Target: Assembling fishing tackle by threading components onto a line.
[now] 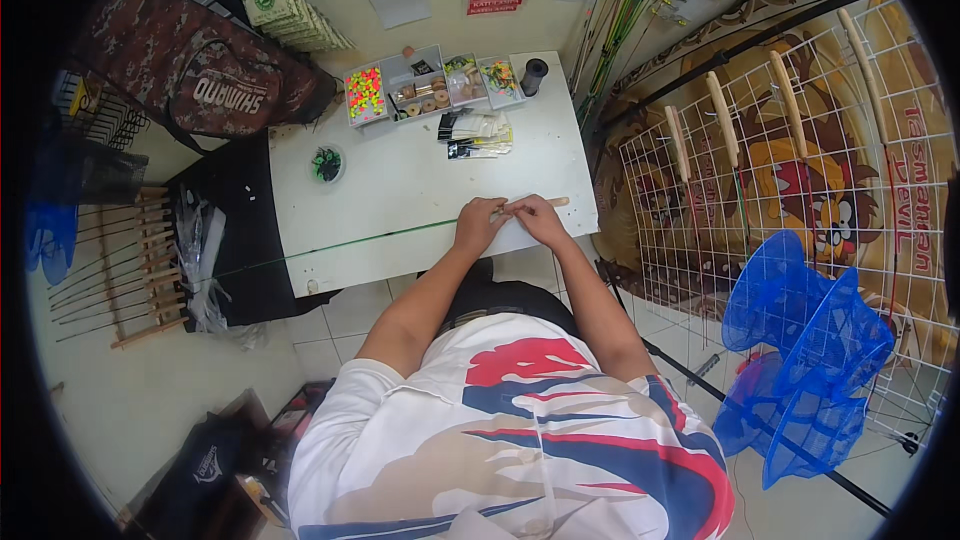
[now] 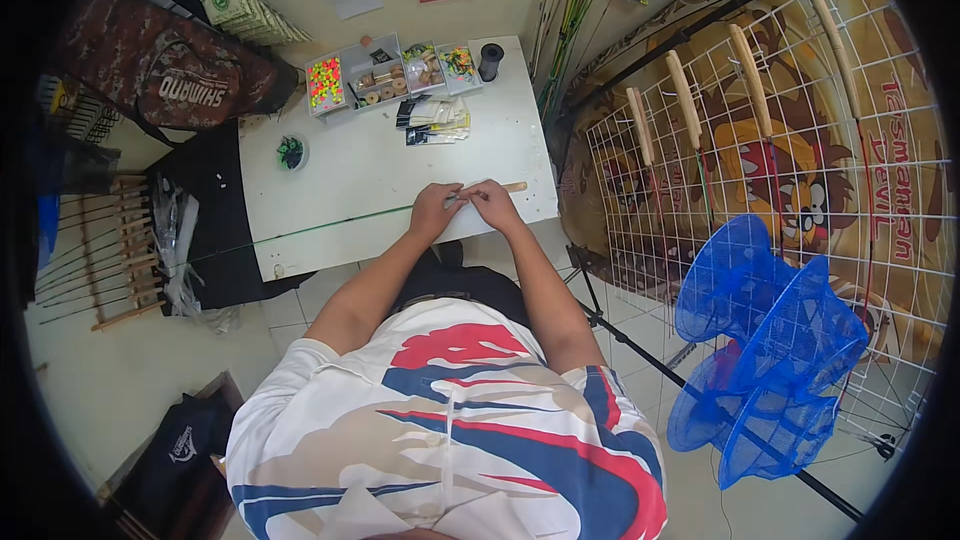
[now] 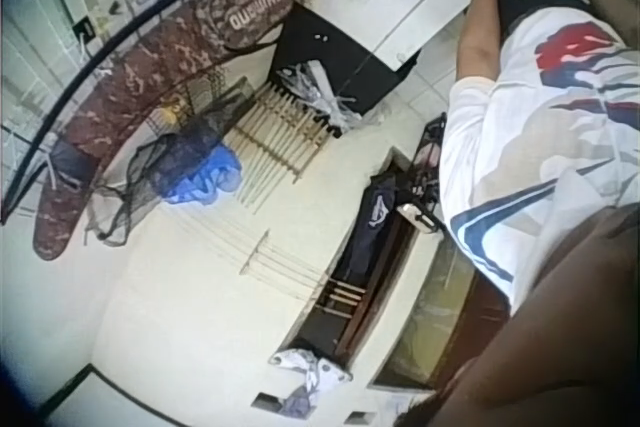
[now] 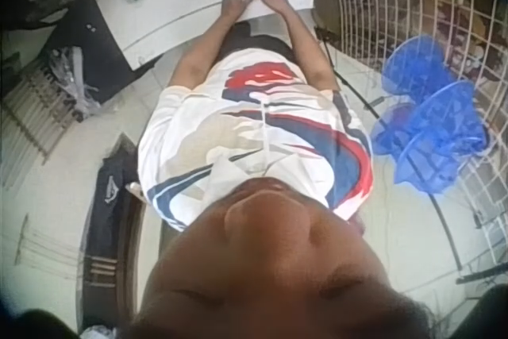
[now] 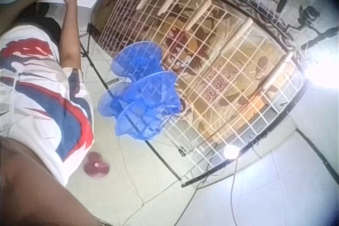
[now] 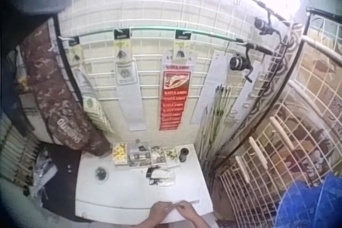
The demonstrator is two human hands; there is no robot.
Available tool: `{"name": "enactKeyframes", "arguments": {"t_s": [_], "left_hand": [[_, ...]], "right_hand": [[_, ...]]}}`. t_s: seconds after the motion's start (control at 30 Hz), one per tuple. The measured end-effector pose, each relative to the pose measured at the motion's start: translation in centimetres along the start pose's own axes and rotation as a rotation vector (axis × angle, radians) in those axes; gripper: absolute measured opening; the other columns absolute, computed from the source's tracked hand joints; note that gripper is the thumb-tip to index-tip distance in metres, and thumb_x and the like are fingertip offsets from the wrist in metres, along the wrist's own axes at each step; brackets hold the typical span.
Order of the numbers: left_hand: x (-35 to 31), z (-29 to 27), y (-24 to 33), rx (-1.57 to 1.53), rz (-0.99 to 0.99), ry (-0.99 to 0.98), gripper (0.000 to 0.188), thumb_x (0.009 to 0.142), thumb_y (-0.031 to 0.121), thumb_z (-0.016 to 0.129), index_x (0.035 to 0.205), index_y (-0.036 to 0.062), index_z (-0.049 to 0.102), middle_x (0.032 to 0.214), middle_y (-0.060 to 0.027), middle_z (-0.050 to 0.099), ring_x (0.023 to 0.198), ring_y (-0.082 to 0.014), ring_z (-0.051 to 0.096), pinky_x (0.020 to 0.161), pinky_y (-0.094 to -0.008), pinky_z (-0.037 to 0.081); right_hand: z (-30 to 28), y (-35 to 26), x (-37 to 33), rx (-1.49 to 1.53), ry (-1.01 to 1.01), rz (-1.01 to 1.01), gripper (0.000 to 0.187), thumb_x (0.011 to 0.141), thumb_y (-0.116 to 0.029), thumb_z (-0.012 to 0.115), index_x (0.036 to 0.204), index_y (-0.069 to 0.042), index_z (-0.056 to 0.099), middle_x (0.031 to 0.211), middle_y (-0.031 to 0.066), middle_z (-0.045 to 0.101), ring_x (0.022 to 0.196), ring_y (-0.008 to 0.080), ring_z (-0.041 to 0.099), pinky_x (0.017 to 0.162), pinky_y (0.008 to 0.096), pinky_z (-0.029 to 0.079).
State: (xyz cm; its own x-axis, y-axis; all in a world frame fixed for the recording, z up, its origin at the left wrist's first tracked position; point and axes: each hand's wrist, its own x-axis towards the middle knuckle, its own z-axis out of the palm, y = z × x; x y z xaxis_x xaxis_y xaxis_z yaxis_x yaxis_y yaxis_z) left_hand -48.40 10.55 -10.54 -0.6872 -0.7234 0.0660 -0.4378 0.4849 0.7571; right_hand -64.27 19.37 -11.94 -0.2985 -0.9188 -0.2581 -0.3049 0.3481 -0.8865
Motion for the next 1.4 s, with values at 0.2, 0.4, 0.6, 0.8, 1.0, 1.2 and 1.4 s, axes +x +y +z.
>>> {"name": "enactKeyframes", "arguments": {"t_s": [0.2, 0.4, 0.6, 0.8, 1.0, 1.2, 1.4], "left_hand": [[-0.1, 0.2, -0.7, 0.046, 0.046, -0.015, 0.028, 0.076, 0.017, 0.078, 0.102, 0.0096, 0.07, 0.086, -0.0096, 0.07, 0.084, -0.0289, 0.066, 0.075, -0.04, 0.052], [0.0, -0.5, -0.4, -0.069, 0.061, 0.008, 0.022, 0.077, 0.022, 0.077, 0.095, 0.0091, 0.073, 0.088, -0.0105, 0.071, 0.088, -0.0293, 0.065, 0.08, -0.0403, 0.051], [0.1, -1.2, -0.7, -0.063, 0.078, -0.042, 0.019, 0.081, 0.022, 0.075, 0.092, 0.0068, 0.074, 0.097, -0.0102, 0.072, 0.096, -0.0289, 0.063, 0.087, -0.0397, 0.049], [0.6, 0.0, -2.1, -0.071, -0.025, -0.013, 0.015, 0.082, 0.023, 0.074, 0.088, 0.0092, 0.075, 0.104, -0.0084, 0.071, 0.103, -0.0281, 0.061, 0.093, -0.0403, 0.045], [1.1, 1.3, -3.7, -0.079, -0.096, -0.045, 0.013, 0.081, 0.025, 0.075, 0.088, 0.0141, 0.076, 0.11, -0.0079, 0.07, 0.106, -0.0288, 0.059, 0.098, -0.0411, 0.041], [1.6, 1.8, -4.4, -0.033, -0.146, -0.16, 0.017, 0.082, 0.03, 0.074, 0.089, 0.0156, 0.076, 0.119, -0.0045, 0.066, 0.118, -0.0293, 0.051, 0.1, -0.0414, 0.04], [1.8, 1.6, -3.7, 0.083, -0.17, -0.281, 0.015, 0.086, 0.029, 0.067, 0.091, 0.0159, 0.073, 0.122, -0.0015, 0.064, 0.119, -0.0307, 0.049, 0.1, -0.046, 0.039]], "right_hand": [[0.1, -0.3, -0.3, 0.018, 0.002, 0.047, 0.019, 0.086, -0.008, 0.063, 0.101, -0.005, 0.074, 0.097, 0.0121, 0.064, 0.091, 0.0204, 0.062, 0.083, 0.0301, 0.049], [0.1, -0.1, -0.5, -0.006, 0.03, 0.014, 0.019, 0.087, -0.008, 0.064, 0.104, -0.006, 0.074, 0.096, 0.0107, 0.064, 0.087, 0.0184, 0.061, 0.081, 0.0293, 0.049], [0.2, 0.4, -0.4, 0.028, 0.031, -0.051, 0.02, 0.087, -0.006, 0.065, 0.104, -0.008, 0.074, 0.095, 0.0085, 0.064, 0.082, 0.016, 0.06, 0.076, 0.0282, 0.049], [0.0, -0.5, -0.4, -0.053, 0.041, -0.055, 0.019, 0.086, -0.007, 0.067, 0.103, -0.007, 0.074, 0.093, 0.0087, 0.064, 0.08, 0.018, 0.06, 0.075, 0.0291, 0.049], [-0.1, -0.7, -0.4, -0.041, 0.058, -0.062, 0.016, 0.085, -0.009, 0.069, 0.1, -0.006, 0.074, 0.093, 0.0089, 0.064, 0.081, 0.0186, 0.06, 0.075, 0.0291, 0.049], [0.0, 0.3, -0.3, 0.026, 0.068, 0.058, 0.014, 0.085, -0.009, 0.071, 0.097, -0.002, 0.07, 0.086, 0.0052, 0.067, 0.076, 0.0123, 0.061, 0.072, 0.026, 0.049], [0.3, 1.0, -0.2, 0.119, 0.103, 0.081, 0.025, 0.082, -0.009, 0.076, 0.102, 0.0, 0.064, 0.086, 0.0033, 0.067, 0.077, 0.0084, 0.061, 0.071, 0.0234, 0.05]]}}
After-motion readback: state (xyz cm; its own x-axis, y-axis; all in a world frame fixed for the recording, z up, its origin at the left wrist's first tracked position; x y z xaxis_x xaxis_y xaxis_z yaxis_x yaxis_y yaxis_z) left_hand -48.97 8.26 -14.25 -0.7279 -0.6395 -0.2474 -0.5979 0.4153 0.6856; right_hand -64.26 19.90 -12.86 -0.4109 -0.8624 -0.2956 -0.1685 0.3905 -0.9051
